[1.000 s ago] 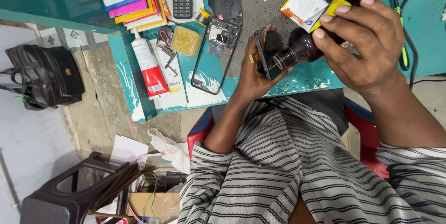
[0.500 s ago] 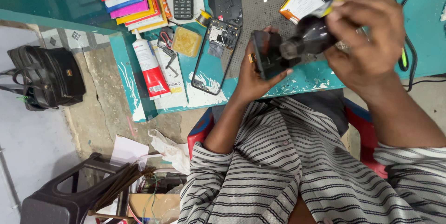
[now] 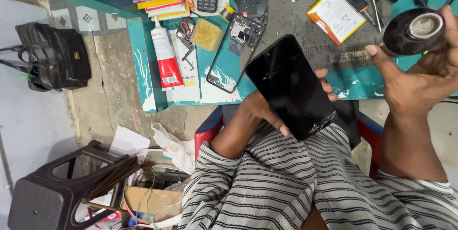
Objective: The person disassembles a smartphone at a repair bench, lifting off the back cover and working around the battery and internal frame by hand. They then hold the phone upright and pour liquid from a brown bottle over its edge and screen area, rotating the phone to wet different sides.
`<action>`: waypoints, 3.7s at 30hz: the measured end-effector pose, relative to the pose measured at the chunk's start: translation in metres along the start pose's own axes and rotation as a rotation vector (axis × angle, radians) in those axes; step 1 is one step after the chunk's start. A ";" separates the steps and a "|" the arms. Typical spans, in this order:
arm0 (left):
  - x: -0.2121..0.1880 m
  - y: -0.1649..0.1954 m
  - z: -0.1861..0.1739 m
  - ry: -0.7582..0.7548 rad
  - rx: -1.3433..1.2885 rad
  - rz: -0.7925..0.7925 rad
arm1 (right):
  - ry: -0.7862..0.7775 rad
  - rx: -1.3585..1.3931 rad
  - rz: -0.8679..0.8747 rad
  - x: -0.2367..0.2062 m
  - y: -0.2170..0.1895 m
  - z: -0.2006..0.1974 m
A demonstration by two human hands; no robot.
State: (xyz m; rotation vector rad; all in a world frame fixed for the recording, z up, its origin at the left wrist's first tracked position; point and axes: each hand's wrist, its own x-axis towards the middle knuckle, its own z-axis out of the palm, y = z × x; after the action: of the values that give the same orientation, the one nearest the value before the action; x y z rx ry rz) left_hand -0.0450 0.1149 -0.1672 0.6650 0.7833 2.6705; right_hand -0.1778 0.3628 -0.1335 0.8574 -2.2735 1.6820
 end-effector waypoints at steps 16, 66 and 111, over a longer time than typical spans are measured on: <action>-0.003 -0.001 -0.005 -0.059 0.110 -0.074 | -0.035 -0.188 -0.271 0.018 -0.034 0.005; -0.002 0.005 0.005 0.046 0.202 -0.077 | -0.219 -0.753 -0.600 0.051 -0.085 0.000; 0.024 0.034 -0.043 0.361 2.339 0.162 | -0.484 0.998 0.662 -0.008 -0.031 0.024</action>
State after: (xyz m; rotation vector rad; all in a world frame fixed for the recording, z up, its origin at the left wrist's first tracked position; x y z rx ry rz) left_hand -0.0913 0.0775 -0.1715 0.3811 3.5980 0.5316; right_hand -0.1493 0.3373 -0.1201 0.7203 -1.9984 3.3670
